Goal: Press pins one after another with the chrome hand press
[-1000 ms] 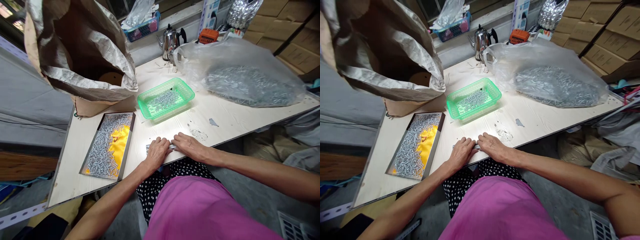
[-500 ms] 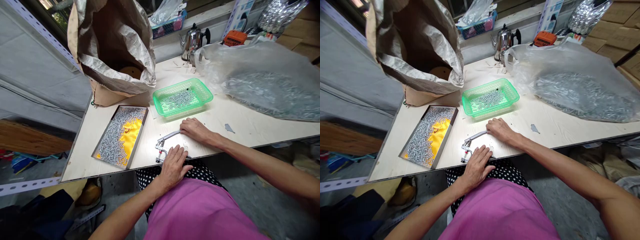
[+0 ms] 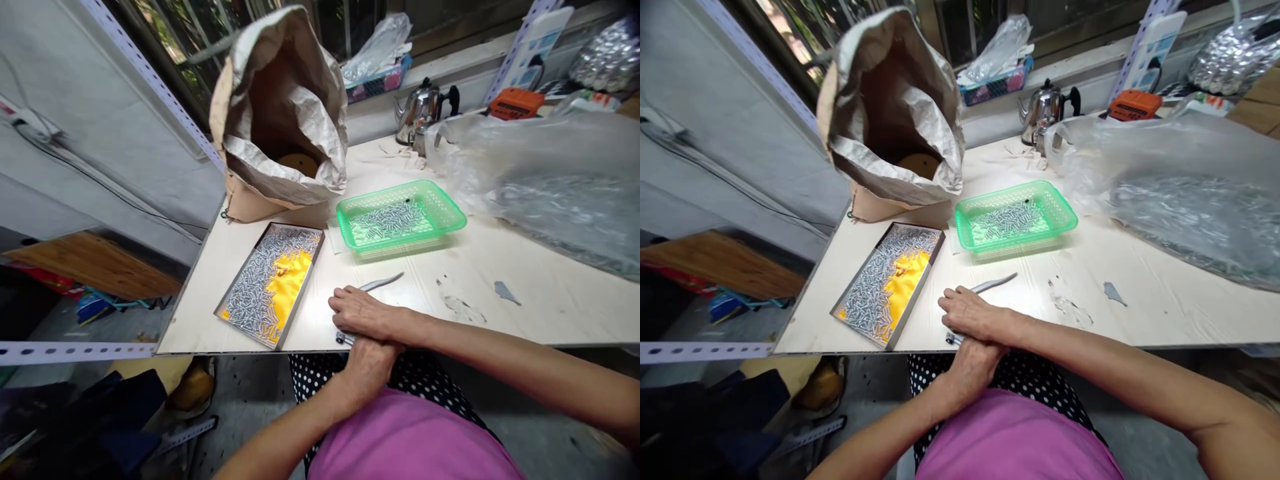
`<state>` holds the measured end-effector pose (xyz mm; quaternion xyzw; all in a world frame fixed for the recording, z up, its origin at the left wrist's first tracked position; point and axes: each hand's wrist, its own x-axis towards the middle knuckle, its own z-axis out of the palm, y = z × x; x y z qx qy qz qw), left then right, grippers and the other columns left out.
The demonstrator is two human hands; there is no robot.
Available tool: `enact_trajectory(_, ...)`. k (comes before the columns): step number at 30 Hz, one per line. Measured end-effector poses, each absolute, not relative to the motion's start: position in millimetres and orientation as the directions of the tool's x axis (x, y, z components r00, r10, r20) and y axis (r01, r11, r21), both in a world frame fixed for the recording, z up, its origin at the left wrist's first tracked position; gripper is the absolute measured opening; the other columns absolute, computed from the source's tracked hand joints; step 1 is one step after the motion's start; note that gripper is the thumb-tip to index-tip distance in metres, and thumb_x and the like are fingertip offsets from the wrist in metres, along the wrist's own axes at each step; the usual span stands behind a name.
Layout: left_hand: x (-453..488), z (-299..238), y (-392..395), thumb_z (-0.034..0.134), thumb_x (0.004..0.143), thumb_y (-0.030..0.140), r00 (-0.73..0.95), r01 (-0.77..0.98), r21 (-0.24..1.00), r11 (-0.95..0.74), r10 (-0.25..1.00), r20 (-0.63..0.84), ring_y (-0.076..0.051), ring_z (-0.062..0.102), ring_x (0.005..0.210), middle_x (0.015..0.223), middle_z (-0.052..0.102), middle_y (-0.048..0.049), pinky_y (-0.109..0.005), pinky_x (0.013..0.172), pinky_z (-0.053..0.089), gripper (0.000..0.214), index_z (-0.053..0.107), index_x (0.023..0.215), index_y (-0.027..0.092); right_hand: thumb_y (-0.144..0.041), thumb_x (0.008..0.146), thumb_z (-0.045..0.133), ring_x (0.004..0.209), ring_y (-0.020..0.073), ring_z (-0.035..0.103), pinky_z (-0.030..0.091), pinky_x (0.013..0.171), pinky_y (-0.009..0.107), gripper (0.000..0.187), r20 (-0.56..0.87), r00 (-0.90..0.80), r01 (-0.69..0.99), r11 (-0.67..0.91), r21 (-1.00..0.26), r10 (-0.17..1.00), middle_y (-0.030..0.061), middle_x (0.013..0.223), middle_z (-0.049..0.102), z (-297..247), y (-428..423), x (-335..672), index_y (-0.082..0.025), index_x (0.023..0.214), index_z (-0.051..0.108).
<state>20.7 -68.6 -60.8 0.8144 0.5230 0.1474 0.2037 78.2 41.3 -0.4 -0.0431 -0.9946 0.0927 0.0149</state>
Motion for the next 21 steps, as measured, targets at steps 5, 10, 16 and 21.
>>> enact_trajectory(5, 21, -67, -60, 0.043, 0.085, 0.008, 0.365, 0.802, 0.52, -0.293, 0.93, -0.039, -0.03, 0.068, 0.09, 0.101, 0.072, -0.016, -0.043, 0.081, 0.057, 0.035, 0.07, 0.106, 0.011, -0.02, 0.088, 0.063, 0.087, 0.0212, 0.042, 0.028, 0.069, 0.036, 0.018, 0.107, -0.994, 0.008, 0.985, -0.174, 0.027, 0.0047, 0.085, 0.059, -15, 49, 71, -0.019, 0.071, 0.063)
enact_trajectory(10, 22, -60, -56, 0.041, 0.087, 0.006, 0.444, 0.786, 0.488, -0.38, 0.896, -0.018, -0.025, 0.067, 0.093, 0.103, 0.071, -0.0123, -0.038, 0.083, 0.055, 0.033, 0.067, 0.107, 0.011, -0.022, 0.087, 0.066, 0.085, 0.0205, 0.04, 0.026, 0.07, 0.036, 0.016, 0.103, -0.995, -0.013, 0.971, -0.239, 0.012, 0.0025, 0.083, 0.061, -21, 54, 75, -0.021, 0.071, 0.063)
enact_trajectory(16, 22, -51, -53, 0.038, 0.092, 0.007, 0.471, 0.772, 0.487, -0.408, 0.882, -0.007, -0.02, 0.066, 0.094, 0.104, 0.071, -0.0104, -0.031, 0.084, 0.053, 0.031, 0.066, 0.106, 0.011, -0.028, 0.093, 0.059, 0.089, 0.0185, 0.048, 0.033, 0.075, 0.032, 0.019, 0.111, -0.993, -0.091, 0.863, -0.497, -0.04, 0.0024, 0.085, 0.063, -10, 51, 64, -0.022, 0.077, 0.068)
enact_trajectory(21, 23, -38, -56, 0.04, 0.097, 0.014, 0.487, 0.742, 0.432, -0.513, 0.855, 0.179, -0.021, 0.062, 0.106, 0.112, 0.069, -0.0104, -0.032, 0.093, 0.051, 0.029, 0.063, 0.115, 0.013, -0.023, 0.097, 0.049, 0.085, 0.0176, 0.054, 0.041, 0.078, 0.031, 0.017, 0.401, -0.895, -0.047, 0.854, -0.519, 0.195, 0.0059, 0.089, 0.063, 26, 60, 50, -0.017, 0.093, 0.064)
